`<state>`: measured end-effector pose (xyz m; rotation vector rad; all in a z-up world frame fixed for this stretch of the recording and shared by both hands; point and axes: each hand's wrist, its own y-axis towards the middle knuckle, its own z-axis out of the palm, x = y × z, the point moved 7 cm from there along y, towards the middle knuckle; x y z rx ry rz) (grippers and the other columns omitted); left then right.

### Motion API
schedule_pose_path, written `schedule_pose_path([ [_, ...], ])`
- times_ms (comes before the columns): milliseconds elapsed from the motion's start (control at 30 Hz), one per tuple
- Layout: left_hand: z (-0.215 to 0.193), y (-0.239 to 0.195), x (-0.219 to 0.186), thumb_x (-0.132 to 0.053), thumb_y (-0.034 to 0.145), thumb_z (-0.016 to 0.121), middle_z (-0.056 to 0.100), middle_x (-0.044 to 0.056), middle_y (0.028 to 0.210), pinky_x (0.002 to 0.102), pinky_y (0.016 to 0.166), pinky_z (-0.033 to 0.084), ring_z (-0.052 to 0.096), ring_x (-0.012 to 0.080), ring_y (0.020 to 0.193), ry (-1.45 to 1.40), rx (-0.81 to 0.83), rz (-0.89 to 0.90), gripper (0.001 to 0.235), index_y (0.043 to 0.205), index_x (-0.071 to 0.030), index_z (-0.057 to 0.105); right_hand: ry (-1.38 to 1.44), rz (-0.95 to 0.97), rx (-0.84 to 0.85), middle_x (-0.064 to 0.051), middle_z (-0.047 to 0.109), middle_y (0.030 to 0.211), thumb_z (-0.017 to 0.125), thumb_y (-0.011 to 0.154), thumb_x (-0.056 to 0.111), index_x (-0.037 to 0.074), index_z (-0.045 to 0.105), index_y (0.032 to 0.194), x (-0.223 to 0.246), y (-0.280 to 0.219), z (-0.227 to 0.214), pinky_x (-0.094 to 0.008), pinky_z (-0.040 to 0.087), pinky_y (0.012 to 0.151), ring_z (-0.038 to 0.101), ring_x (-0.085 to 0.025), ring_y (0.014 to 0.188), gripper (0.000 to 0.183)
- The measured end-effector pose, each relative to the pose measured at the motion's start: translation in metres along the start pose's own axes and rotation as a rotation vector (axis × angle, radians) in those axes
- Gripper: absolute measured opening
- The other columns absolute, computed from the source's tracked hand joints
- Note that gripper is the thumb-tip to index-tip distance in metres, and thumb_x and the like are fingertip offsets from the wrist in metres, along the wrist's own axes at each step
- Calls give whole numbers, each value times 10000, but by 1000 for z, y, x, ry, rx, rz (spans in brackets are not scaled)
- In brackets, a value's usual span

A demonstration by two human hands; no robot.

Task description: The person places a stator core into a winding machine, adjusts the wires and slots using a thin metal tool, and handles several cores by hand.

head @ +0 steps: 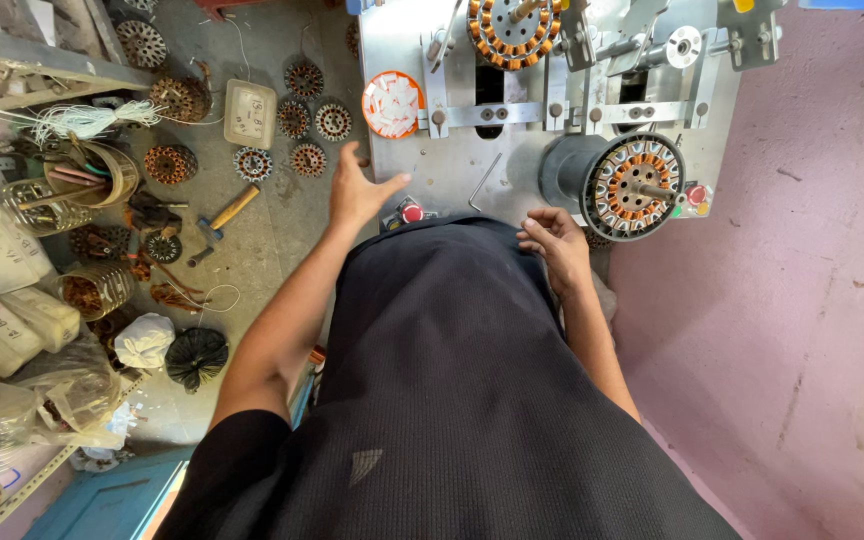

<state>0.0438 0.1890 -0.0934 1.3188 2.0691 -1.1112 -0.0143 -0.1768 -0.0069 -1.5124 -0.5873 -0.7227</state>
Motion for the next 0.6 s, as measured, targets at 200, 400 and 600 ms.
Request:
schedule_pose_path([
  [200, 4, 8, -24, -537, 571, 1004, 598, 284, 1266, 493, 897, 499, 584, 437, 1155, 142, -166, 98, 1140, 1371, 45, 440, 19, -54, -19, -105, 670, 1058, 707, 947, 118, -29, 608, 1204, 5, -3, -7, -291, 586, 803, 704, -186, 944, 313],
  [400, -23, 29, 126, -210, 840, 736, 796, 69, 866, 290, 679, 598, 753, 153, 746, -373, -300, -426, 178, 952, -74, 761, 11, -35, -63, -111, 678, 1043, 702, 952, 127, -38, 608, 1194, -5, -9, -23, -295, 587, 783, 706, -191, 911, 307],
  [600, -58, 0, 197, -403, 1023, 647, 713, 86, 689, 299, 476, 426, 619, 143, 534, -340, -348, -641, 452, 783, -22, 684, -60, -27, -49, -100, 677, 1029, 707, 948, 152, -25, 614, 1181, -1, 0, -19, -298, 590, 778, 701, -175, 898, 307],
])
